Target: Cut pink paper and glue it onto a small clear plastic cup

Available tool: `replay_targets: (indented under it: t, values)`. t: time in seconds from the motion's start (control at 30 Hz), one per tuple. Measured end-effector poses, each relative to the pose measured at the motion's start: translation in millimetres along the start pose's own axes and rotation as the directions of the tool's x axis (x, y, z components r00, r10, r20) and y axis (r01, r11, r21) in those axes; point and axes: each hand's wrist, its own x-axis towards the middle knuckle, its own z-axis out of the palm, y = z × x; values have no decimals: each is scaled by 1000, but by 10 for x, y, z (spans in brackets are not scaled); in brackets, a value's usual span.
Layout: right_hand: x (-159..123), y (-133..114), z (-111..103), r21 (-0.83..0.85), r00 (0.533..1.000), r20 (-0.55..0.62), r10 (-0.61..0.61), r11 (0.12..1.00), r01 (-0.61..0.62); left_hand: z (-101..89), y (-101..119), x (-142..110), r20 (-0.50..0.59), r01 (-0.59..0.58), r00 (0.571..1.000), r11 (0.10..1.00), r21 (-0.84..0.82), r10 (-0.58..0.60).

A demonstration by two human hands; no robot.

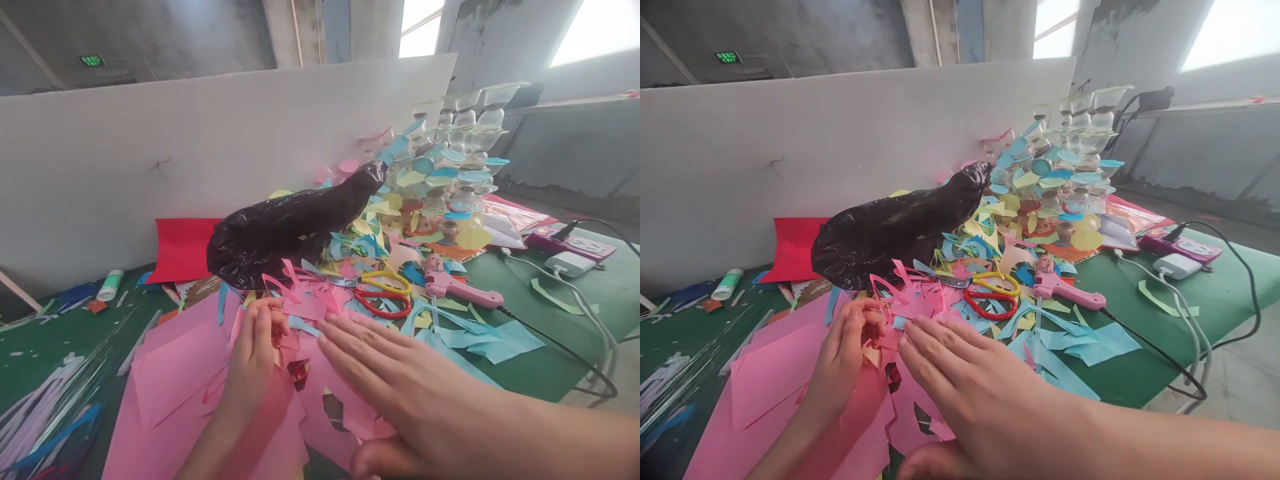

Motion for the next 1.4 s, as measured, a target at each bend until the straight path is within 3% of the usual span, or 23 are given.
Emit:
replay_targets:
  t: [0.07,0.2,0.4,0.57,0.63,0.7,0.77,0.87,0.93,1.03,1.2,1.33,1.4]
  values:
    - [-13,7,36,-36,998,-60,9,999,-12,7,3,-15,-17,14,1000,999,-34,-14]
    - [-16,53,16,-106,998,-52,38,993,-43,17,7,-34,-19,28,999,999,-29,-28]
    - [2,78,-118,-206,951,-308,15,975,-82,22,53,-49,-45,40,998,996,-83,-44]
    - [1,103,-69,-67,999,-34,-39,997,37,26,66,-48,-3,100,995,986,-136,-101]
    - [11,132,-171,-55,997,-74,-27,998,23,19,61,-45,-3,108,994,985,-133,-110]
    - [17,183,-343,-109,980,-199,-7,994,-15,1,63,-41,29,150,989,982,-116,-148]
    - [2,265,-517,-163,952,-304,43,982,-96,-25,83,-38,156,243,961,968,-69,-230]
    - [-98,436,-657,-206,910,-382,159,946,-252,-36,153,-57,361,389,861,921,-15,-358]
    - [-221,547,-654,-209,890,-378,254,913,-350,-1,225,-100,435,455,806,890,-22,-402]
    - [-437,656,-575,-198,878,-337,340,886,-419,106,344,-198,483,496,779,864,-85,-400]
    - [-579,749,-464,-208,883,-270,384,872,-442,267,500,-281,514,545,742,834,-88,-431]
    - [-355,871,-378,-378,950,-199,242,875,-302,297,571,-259,522,550,716,835,-12,-464]
    - [-187,940,-309,-459,960,-93,263,845,-276,295,590,-267,545,545,703,838,-1,-457]
